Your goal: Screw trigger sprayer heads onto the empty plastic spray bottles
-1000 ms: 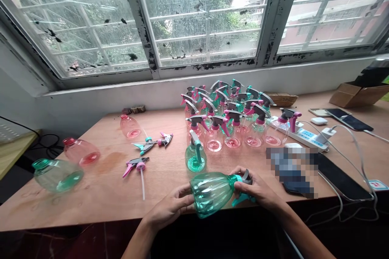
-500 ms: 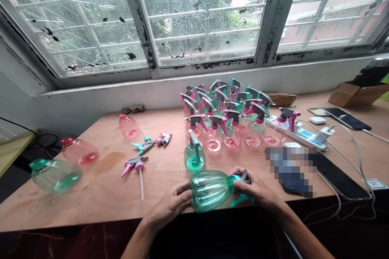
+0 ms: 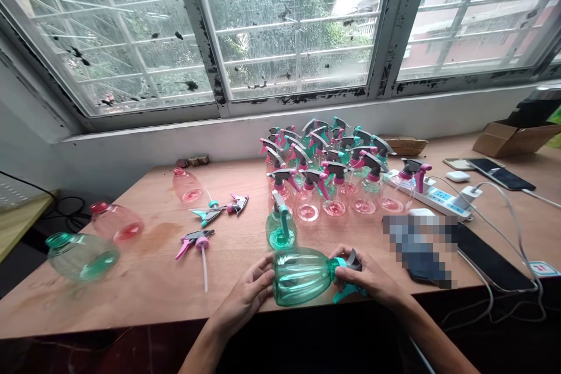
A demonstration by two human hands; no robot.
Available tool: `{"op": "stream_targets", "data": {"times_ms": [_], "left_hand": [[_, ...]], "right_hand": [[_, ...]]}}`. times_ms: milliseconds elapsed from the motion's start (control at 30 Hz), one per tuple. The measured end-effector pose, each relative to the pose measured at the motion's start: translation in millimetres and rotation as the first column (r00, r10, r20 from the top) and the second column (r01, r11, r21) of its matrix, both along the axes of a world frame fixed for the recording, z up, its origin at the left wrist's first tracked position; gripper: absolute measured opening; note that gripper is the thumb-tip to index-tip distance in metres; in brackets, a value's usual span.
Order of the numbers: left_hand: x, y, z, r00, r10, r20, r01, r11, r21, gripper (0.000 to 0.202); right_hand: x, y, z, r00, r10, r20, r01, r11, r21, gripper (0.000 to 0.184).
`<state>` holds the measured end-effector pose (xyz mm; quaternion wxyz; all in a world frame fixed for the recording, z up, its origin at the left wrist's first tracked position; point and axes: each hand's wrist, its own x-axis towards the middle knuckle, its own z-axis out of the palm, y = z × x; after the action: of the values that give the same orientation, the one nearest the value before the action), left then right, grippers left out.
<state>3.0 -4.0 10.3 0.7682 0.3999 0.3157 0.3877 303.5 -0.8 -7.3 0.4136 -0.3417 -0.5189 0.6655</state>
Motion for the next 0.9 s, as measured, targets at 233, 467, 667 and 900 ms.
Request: {"op": "stream_targets", "data": {"times_ms": [233, 467, 667, 900], "left_hand": [[-5.3, 0.1, -5.7, 1.0, 0.022, -0.001, -0.022, 1.0, -0.008, 0.041], [-1.3, -2.3, -2.2, 0.997, -0.069, -0.019, 0.069, 0.997, -0.019, 0.045], [-1.2, -1.8, -6.5, 0.997, -0.068, -0.042, 0.068, 0.998, 0.0, 0.045], [-4.3, -2.3, -4.5, 0.996, -0.049, -0.078, 0.051, 0.998, 0.025, 0.047]], "right_hand": [[-0.4, -1.2, 2.1, 1.0, 0.005, 0.01, -0.005, 1.0, 0.006, 0.036], [-0.1, -0.6, -0.4, 0.999, 0.006, 0.032, -0.006, 1.0, -0.01, 0.038], [-0.2, -0.5, 0.8, 1.0, -0.005, 0.022, 0.005, 1.0, 0.0, 0.038], [-1.5, -1.4, 2.8, 1.0, -0.003, 0.005, 0.003, 1.0, -0.012, 0.038]]}}
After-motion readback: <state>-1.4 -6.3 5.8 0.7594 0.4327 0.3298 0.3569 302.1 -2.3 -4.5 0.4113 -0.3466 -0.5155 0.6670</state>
